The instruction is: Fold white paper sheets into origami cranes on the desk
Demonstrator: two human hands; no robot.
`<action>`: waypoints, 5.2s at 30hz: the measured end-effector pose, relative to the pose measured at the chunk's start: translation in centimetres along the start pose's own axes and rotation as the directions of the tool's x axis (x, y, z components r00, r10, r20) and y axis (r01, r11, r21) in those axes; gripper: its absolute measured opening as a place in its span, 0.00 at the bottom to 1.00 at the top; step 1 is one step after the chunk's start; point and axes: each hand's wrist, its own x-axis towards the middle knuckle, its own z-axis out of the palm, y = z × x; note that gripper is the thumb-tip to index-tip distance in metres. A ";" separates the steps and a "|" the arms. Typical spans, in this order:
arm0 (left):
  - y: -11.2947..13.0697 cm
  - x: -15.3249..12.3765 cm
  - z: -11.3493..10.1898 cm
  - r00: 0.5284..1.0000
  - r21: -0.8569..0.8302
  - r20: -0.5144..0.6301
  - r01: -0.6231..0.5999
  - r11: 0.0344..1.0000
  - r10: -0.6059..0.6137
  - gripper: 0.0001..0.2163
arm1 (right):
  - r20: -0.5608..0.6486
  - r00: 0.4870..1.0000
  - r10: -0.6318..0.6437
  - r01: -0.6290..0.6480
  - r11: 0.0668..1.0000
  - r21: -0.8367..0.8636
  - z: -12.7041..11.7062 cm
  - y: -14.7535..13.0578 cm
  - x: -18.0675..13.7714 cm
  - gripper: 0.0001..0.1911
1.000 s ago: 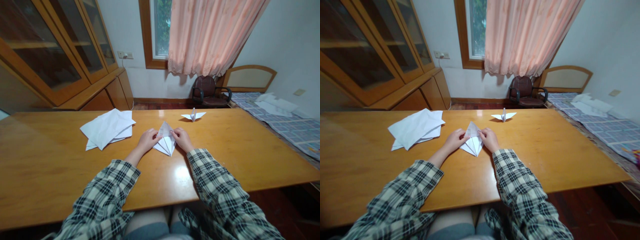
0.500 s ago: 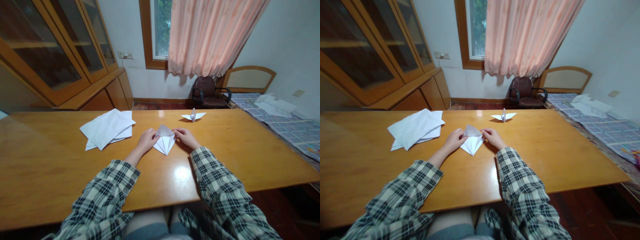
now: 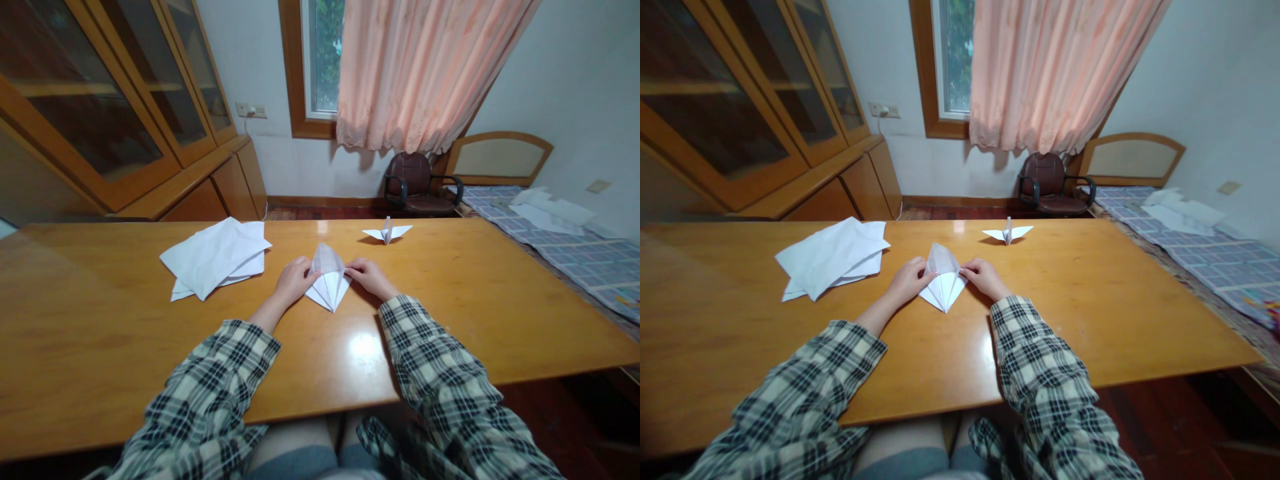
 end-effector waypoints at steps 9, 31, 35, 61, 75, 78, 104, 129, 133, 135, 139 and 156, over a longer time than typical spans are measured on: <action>0.4 0.0 -0.1 0.999 0.046 0.006 0.032 0.998 -0.033 0.13 | -0.002 0.995 -0.096 0.096 0.995 -0.024 0.0 -0.3 -0.2 0.09; 0.7 -0.2 -0.1 1.000 0.009 -0.025 0.002 1.000 -0.001 0.11 | -0.016 1.000 -0.001 -0.001 0.990 -0.140 0.6 -2.0 -0.5 0.12; 0.9 -0.2 -0.1 0.999 0.015 -0.020 -0.041 0.999 0.041 0.11 | -0.067 0.996 0.061 -0.073 0.979 -0.189 1.5 -1.9 -0.3 0.08; 0.7 -0.2 0.0 0.999 0.046 0.007 -0.051 0.998 0.051 0.08 | -0.160 0.978 0.136 -0.173 0.954 -0.243 2.2 -2.8 -0.4 0.13; 0.1 0.0 0.3 0.999 0.037 -0.002 -0.036 0.999 0.036 0.08 | -0.019 0.999 0.028 -0.029 0.997 -0.073 0.1 0.1 -0.1 0.11; 0.0 0.0 0.4 0.999 0.047 0.001 -0.032 0.998 0.032 0.09 | -0.002 1.000 0.000 0.000 0.996 -0.085 0.2 0.3 0.0 0.10; 0.1 0.1 0.4 0.999 0.099 0.017 -0.032 0.995 0.030 0.09 | -0.052 0.998 0.032 -0.041 0.982 -0.184 1.0 -0.8 -0.2 0.08; 0.0 0.2 0.3 0.999 0.045 0.026 -0.029 0.999 0.028 0.09 | 0.124 0.985 -0.121 0.131 0.989 -0.073 0.7 -0.1 0.1 0.10; 0.0 0.2 0.3 0.999 0.054 0.018 -0.041 0.998 0.040 0.09 | 0.101 0.990 -0.102 0.110 0.991 -0.080 0.8 -0.1 0.1 0.14; 0.0 0.2 0.3 0.999 0.059 0.021 -0.040 0.997 0.039 0.09 | 0.080 0.994 -0.076 0.083 0.993 -0.085 0.9 -0.1 0.2 0.15; 0.2 0.2 0.2 0.999 0.046 0.025 -0.038 0.998 0.036 0.10 | 0.074 0.995 -0.061 0.071 0.988 -0.138 1.1 -0.3 0.2 0.14; 0.2 0.2 0.4 0.999 0.050 0.025 -0.026 0.998 0.025 0.11 | -0.038 0.998 -0.056 0.050 0.988 -0.148 1.8 -0.8 0.5 0.07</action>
